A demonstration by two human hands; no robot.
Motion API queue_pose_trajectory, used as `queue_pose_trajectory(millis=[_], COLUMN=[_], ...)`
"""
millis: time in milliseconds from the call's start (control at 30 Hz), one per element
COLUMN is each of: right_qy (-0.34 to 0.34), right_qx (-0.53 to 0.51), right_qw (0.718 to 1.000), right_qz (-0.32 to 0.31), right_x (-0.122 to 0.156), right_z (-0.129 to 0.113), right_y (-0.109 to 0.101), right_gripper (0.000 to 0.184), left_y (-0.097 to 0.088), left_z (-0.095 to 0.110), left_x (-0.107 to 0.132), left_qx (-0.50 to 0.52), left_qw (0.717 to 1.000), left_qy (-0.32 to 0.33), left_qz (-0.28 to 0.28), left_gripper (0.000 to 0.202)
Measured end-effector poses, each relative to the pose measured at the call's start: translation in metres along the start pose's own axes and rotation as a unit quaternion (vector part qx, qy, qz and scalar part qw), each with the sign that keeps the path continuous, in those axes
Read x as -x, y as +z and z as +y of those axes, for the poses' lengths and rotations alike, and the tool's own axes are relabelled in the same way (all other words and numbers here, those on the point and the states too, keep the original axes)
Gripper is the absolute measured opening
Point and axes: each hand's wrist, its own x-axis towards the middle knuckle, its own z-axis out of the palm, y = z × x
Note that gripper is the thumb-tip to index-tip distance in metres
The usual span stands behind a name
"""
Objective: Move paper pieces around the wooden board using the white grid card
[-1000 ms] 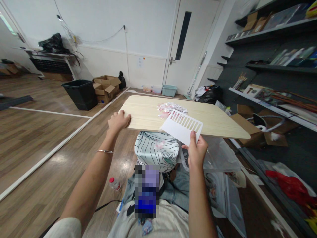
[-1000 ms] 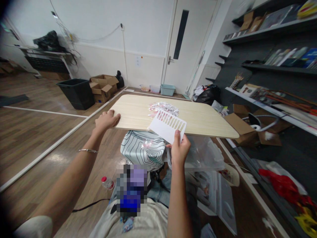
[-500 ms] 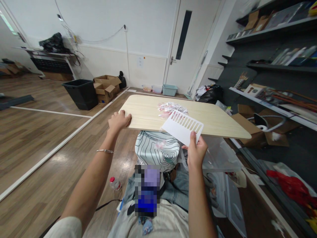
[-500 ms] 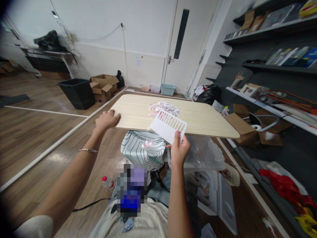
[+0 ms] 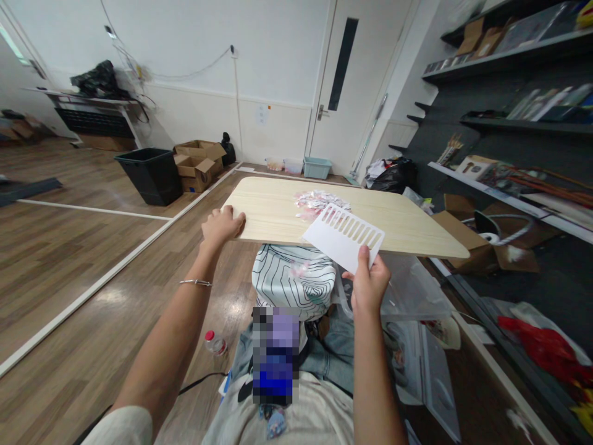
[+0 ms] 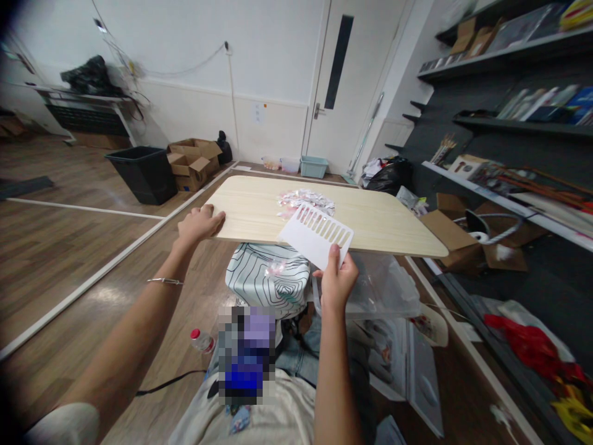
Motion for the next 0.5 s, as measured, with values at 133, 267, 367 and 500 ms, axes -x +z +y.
queue_pose_trajectory(millis=[133, 267, 367, 500], right_qy=[-0.002, -0.011, -0.019, -0.036], right_qx=[-0.005, 0.009, 0.024, 0.034], right_qw=[1.0, 1.0, 0.999, 0.999], right_qz=[0.005, -0.006, -0.008, 0.008], right_x=[0.0003, 0.0003, 0.0, 0.0002], right_z=[0.0022, 0.0048, 0.0059, 0.007], right_y=[-0.0002, -0.0007, -0.0013, -0.0024], right_gripper=[0.082, 0.085, 0.086, 0.086], left_y=[0.0002, 0.0001, 0.0, -0.0003], left_z=[0.0, 0.0005, 0.0007, 0.0006], left_x=[0.0006, 0.0014, 0.0014, 0.001], left_qx=[-0.002, -0.004, -0.004, -0.002], left_qw=[1.0, 1.0, 1.0, 1.0], left_qy=[0.001, 0.002, 0.0, 0.002], left_qz=[0.002, 0.002, 0.002, 0.0], left_gripper=[0.072, 0.073, 0.073, 0.074])
